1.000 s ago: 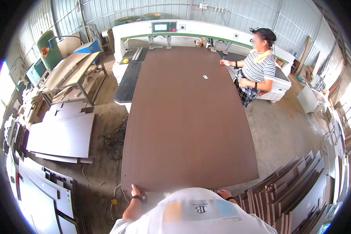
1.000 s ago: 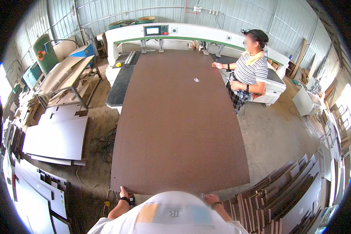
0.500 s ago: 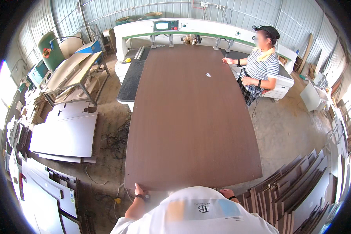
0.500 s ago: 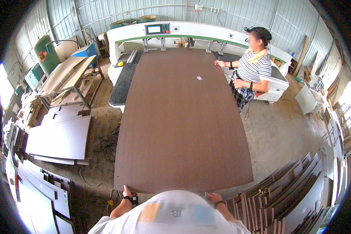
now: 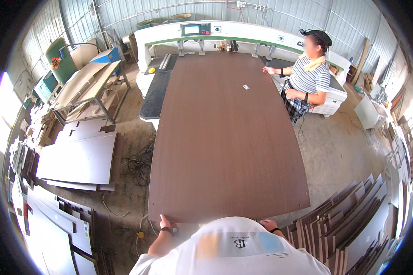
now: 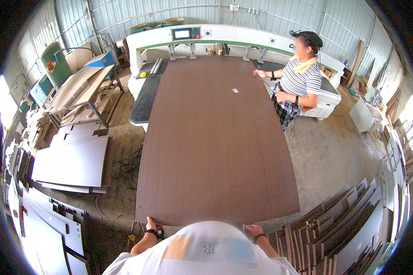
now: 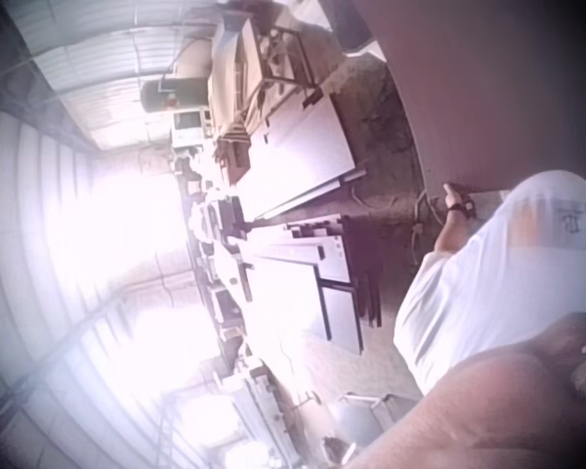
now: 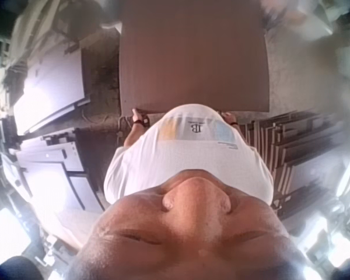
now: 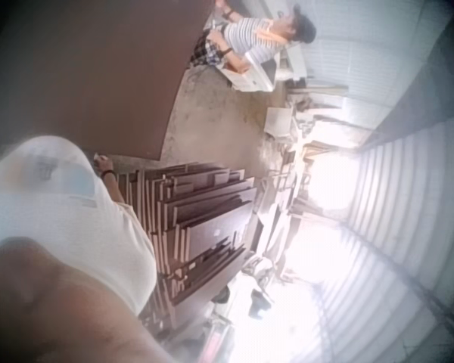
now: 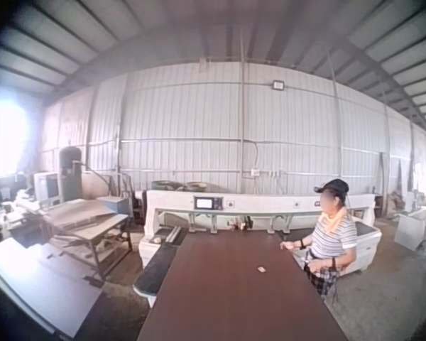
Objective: The recorder and another worker are handling and stacking large brown wooden panels in a workshop, possibly using a panel-processing machine.
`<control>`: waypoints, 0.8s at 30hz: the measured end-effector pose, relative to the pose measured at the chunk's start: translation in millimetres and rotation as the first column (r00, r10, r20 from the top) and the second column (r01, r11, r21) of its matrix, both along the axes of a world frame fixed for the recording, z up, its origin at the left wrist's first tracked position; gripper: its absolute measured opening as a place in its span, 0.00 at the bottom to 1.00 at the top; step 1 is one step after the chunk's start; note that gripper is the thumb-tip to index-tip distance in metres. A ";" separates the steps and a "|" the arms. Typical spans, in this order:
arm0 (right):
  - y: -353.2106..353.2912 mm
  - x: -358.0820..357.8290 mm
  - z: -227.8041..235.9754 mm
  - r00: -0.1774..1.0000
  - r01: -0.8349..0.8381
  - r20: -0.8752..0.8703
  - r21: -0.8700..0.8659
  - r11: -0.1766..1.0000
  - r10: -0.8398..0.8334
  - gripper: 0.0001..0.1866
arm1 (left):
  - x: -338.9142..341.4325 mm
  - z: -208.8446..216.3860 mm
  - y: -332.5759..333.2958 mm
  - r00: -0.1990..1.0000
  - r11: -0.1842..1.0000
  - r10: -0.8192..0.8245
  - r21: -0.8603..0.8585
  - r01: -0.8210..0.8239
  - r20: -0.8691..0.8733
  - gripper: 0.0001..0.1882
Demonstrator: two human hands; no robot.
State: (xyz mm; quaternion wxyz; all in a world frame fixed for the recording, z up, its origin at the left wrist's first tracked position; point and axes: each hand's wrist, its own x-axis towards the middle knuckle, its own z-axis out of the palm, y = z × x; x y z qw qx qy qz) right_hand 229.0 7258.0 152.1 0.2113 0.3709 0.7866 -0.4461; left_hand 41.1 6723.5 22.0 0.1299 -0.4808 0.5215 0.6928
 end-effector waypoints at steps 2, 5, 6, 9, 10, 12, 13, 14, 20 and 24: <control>1.7 1.4 -6.8 1.000 -0.021 -0.014 0.019 1.000 0.022 0.23 | 1.2 -1.5 -1.9 1.000 1.000 0.013 -0.007 -0.013 -0.001 0.35; -2.6 0.8 -4.2 0.999 0.025 -0.028 -0.024 0.999 -0.025 0.22 | 1.4 -8.7 -8.2 0.999 0.999 0.031 -0.022 -0.031 -0.012 0.36; -1.8 1.5 -7.1 1.000 0.020 -0.016 -0.013 1.000 -0.020 0.22 | 1.3 -11.3 -9.5 0.999 0.999 0.034 -0.026 -0.034 -0.022 0.36; -1.6 4.4 -11.6 0.999 0.037 0.010 -0.006 0.999 -0.037 0.22 | 1.9 -14.4 -7.4 1.000 1.000 -0.022 0.008 0.022 -0.012 0.38; -1.9 5.8 -12.9 0.998 0.055 0.022 -0.010 0.998 -0.054 0.22 | 0.7 -14.5 -5.9 1.000 1.000 -0.027 0.009 0.027 -0.010 0.38; -2.3 8.6 -30.3 1.000 0.029 0.009 0.025 0.999 -0.029 0.22 | 0.3 -25.3 -17.4 0.999 0.998 -0.036 0.049 0.036 -0.009 0.38; -0.8 8.8 -38.9 1.000 0.004 -0.001 0.069 0.998 -0.004 0.22 | 0.3 -30.0 -20.6 0.999 0.998 -0.036 0.042 0.036 -0.010 0.38; 1.2 8.9 -44.3 1.000 0.006 -0.001 0.065 0.998 -0.006 0.22 | 1.1 -32.0 -19.8 0.999 0.999 -0.021 0.039 0.022 -0.025 0.37; 16.8 20.0 -89.8 0.966 -0.189 -0.150 0.139 0.972 0.209 0.20 | -3.3 -25.2 -18.2 0.990 0.991 -0.136 0.018 0.136 0.025 0.37; 4.3 17.1 -66.0 0.996 0.044 -0.082 -0.030 0.999 -0.046 0.18 | 4.4 -6.6 -8.7 0.994 0.993 -0.112 0.038 0.112 -0.014 0.35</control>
